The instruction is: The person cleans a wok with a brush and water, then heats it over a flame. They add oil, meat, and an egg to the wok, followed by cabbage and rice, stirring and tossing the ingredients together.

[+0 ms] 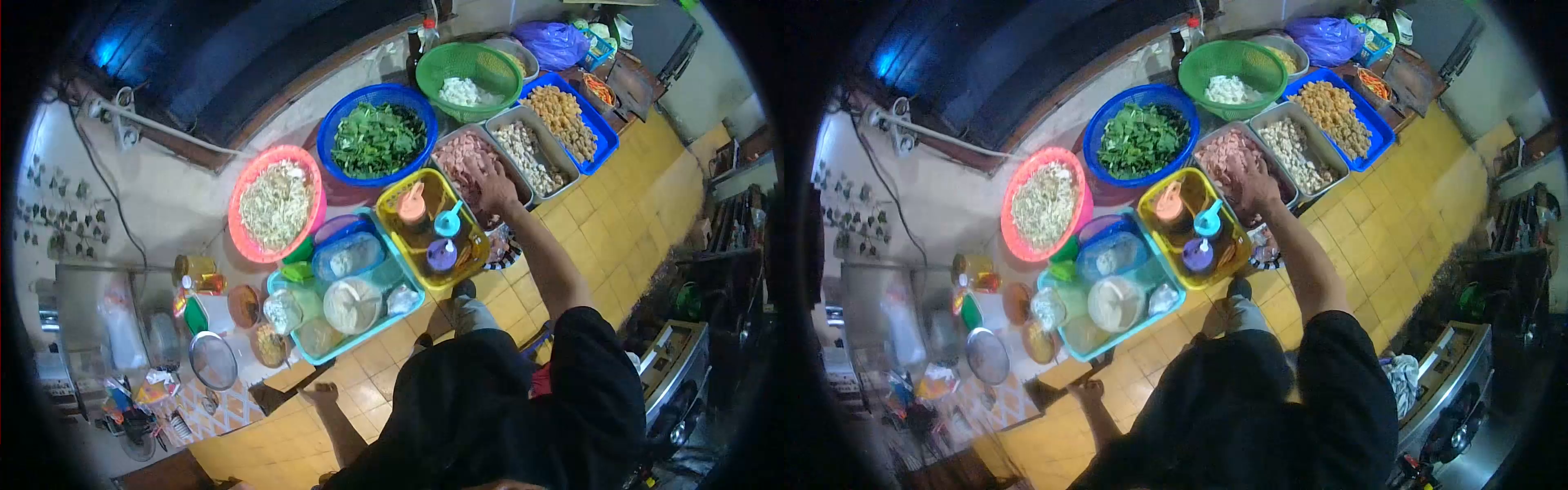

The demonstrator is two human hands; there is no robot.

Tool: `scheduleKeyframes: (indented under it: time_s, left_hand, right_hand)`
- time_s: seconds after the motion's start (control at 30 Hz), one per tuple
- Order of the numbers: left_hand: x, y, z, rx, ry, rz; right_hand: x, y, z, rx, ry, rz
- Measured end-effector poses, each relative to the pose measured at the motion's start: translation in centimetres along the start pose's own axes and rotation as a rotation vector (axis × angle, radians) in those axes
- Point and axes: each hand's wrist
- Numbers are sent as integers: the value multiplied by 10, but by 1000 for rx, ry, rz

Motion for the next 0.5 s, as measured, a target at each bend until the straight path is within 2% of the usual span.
scheduleKeyframes:
  time_s: [0.03,0.07,0.1,0.13,0.17,0.2,0.23,0.27,0.3,0.33,0.37,0.43,0.47,0.5]
  left_hand:
    - [17,-39,-45,-105,-43,28]
    - [34,-72,-83,-212,-83,59]
    - [51,-105,-105,-212,-167,-60]
    - [70,-104,-89,-357,-240,4]
    - [93,-124,-74,-172,-247,-57]
    - [108,-157,-67,246,-422,-86]
    - [152,-150,-83,-370,-252,-362]
    - [175,-148,-72,-396,-254,-556]
    - [190,-141,-57,-242,-226,-677]
    - [197,-131,-47,-121,-186,-775]
    - [203,-119,-43,-39,-159,-838]
    - [204,-101,-39,82,-103,-935]
    - [204,-95,-41,131,-74,-974]
    - [202,-87,-45,173,-46,-1001]
  right_hand:
    - [0,-6,-9,109,-12,92]
    - [-6,7,-19,52,-79,123]
    - [-8,7,-24,40,-137,150]
    - [-11,15,-30,21,-155,113]
    - [-15,25,-32,6,-177,77]
    - [-13,19,-27,-46,-228,64]
    - [-15,21,-28,-38,-238,66]
    - [-19,25,-34,18,-247,35]
    - [-24,25,-38,68,-253,6]
    - [-28,15,-35,4,-324,-61]
    - [-38,21,-42,-4,-323,-57]
    - [-61,47,-58,40,-367,-267]
    - [-52,19,-45,23,-247,-420]
    - [-52,23,-41,14,-248,-416]
Point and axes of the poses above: each hand's wrist, its own z-axis away from the middle knuckle, its own y-axis out of the palm, x = y × z, and after that the axes turned 5 degrees about -z, right-handed
